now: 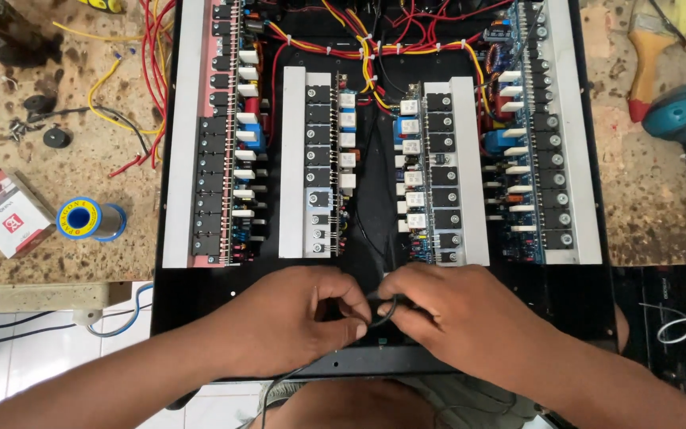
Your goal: The person connects a black cable with white connectors to a series of white terminals on a circuit board inside an open electronic chassis. They route the cable through the device and secure the connectors into the terminal block.
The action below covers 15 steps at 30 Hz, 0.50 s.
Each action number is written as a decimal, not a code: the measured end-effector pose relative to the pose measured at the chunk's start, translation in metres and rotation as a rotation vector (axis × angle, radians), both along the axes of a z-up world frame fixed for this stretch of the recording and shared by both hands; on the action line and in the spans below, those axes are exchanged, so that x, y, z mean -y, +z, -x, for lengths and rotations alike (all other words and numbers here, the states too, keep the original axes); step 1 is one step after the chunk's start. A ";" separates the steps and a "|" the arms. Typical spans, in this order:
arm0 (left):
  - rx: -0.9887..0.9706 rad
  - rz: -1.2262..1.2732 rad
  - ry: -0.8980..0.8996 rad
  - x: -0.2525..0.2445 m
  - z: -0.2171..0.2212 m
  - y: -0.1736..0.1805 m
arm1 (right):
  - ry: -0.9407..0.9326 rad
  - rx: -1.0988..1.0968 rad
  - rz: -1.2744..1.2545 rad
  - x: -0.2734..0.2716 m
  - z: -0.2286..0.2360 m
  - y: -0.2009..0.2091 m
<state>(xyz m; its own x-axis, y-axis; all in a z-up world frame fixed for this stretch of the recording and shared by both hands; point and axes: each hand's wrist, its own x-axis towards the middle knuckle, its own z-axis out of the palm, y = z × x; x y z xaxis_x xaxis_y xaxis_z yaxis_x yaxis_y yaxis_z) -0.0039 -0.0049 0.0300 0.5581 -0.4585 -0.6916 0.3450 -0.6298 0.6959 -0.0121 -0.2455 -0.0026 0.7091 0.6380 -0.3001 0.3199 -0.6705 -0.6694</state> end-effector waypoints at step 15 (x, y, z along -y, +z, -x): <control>1.201 0.052 -0.174 -0.017 -0.011 0.023 | 0.204 0.539 -0.321 0.018 -0.002 0.043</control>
